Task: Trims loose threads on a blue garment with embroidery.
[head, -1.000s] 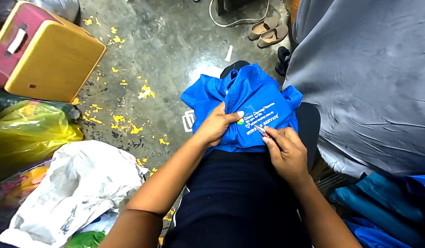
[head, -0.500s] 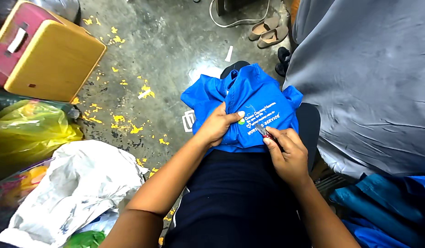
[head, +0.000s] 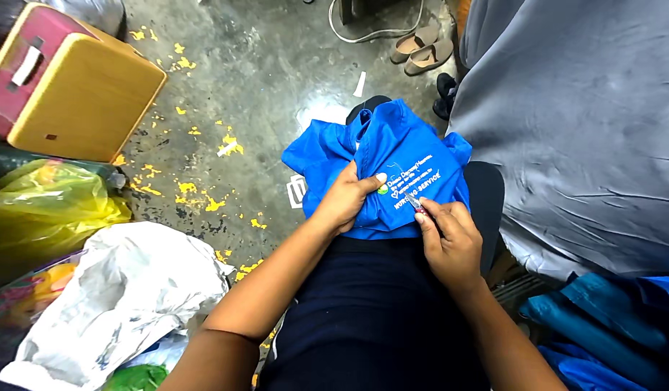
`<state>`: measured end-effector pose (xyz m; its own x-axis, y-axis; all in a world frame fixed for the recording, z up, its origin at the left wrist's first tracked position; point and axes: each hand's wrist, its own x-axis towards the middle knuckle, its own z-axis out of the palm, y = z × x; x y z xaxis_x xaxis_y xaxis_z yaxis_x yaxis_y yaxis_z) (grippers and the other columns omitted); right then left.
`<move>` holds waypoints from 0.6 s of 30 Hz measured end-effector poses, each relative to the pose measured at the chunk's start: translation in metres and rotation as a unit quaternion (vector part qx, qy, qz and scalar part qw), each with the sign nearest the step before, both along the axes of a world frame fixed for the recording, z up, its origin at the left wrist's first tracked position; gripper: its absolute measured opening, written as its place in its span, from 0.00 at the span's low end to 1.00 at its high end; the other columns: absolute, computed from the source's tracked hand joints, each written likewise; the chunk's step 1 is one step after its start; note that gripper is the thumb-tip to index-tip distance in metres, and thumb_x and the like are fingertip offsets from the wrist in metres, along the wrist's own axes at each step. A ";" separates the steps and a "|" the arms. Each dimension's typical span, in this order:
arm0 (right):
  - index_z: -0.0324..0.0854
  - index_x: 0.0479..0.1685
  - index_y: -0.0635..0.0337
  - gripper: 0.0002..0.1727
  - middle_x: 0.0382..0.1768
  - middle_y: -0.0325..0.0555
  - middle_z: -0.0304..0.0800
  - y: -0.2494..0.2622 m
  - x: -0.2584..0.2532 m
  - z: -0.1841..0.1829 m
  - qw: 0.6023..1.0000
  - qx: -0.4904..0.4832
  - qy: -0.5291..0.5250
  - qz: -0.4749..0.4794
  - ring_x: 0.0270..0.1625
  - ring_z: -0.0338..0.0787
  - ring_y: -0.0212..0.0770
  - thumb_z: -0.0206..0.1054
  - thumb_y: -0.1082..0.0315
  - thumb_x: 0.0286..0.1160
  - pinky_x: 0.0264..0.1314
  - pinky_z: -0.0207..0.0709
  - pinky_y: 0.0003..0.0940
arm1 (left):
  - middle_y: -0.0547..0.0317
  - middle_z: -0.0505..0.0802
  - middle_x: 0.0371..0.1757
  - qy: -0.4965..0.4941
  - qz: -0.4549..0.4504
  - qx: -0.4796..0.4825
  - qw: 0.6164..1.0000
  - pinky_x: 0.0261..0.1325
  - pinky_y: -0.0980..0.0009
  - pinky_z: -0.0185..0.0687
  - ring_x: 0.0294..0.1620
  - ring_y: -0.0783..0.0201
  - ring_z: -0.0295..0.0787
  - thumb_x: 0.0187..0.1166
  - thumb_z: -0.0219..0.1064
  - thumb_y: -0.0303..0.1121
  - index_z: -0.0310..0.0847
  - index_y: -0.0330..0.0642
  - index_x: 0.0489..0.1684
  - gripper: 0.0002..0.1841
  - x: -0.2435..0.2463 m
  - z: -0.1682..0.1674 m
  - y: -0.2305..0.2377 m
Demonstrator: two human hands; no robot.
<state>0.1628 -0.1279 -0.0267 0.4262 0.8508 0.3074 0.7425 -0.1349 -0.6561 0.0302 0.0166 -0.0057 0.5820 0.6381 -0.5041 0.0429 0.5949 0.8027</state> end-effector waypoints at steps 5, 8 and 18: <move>0.91 0.53 0.70 0.15 0.34 0.51 0.84 0.000 0.001 0.001 1.000 0.016 0.023 -0.013 0.38 0.83 0.34 0.64 0.67 0.82 0.44 0.76 0.18 | 0.60 0.92 0.46 -0.011 0.022 -0.008 1.000 0.53 0.71 0.89 0.45 0.71 0.92 0.85 0.55 0.18 0.71 0.40 0.65 0.14 0.003 0.001 0.002; 0.91 0.53 0.70 0.16 0.34 0.51 0.85 -0.002 0.000 0.002 0.999 0.002 0.041 0.000 0.38 0.84 0.34 0.64 0.66 0.81 0.43 0.77 0.19 | 0.61 0.92 0.44 -0.001 0.019 -0.007 1.000 0.50 0.73 0.89 0.42 0.72 0.92 0.86 0.55 0.20 0.71 0.41 0.64 0.13 0.003 0.002 0.001; 0.92 0.50 0.69 0.15 0.33 0.49 0.84 -0.001 -0.001 0.001 0.997 0.010 0.070 0.029 0.37 0.83 0.31 0.64 0.67 0.81 0.43 0.76 0.17 | 0.63 0.92 0.45 0.005 0.009 0.000 1.000 0.47 0.75 0.89 0.40 0.74 0.91 0.87 0.53 0.21 0.71 0.44 0.67 0.15 0.002 0.004 -0.001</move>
<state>0.1616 -0.1288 -0.0258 0.4167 0.8694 0.2657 0.6499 -0.0805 -0.7557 0.0323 0.0159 -0.0020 0.5653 0.6480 -0.5104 0.0406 0.5961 0.8019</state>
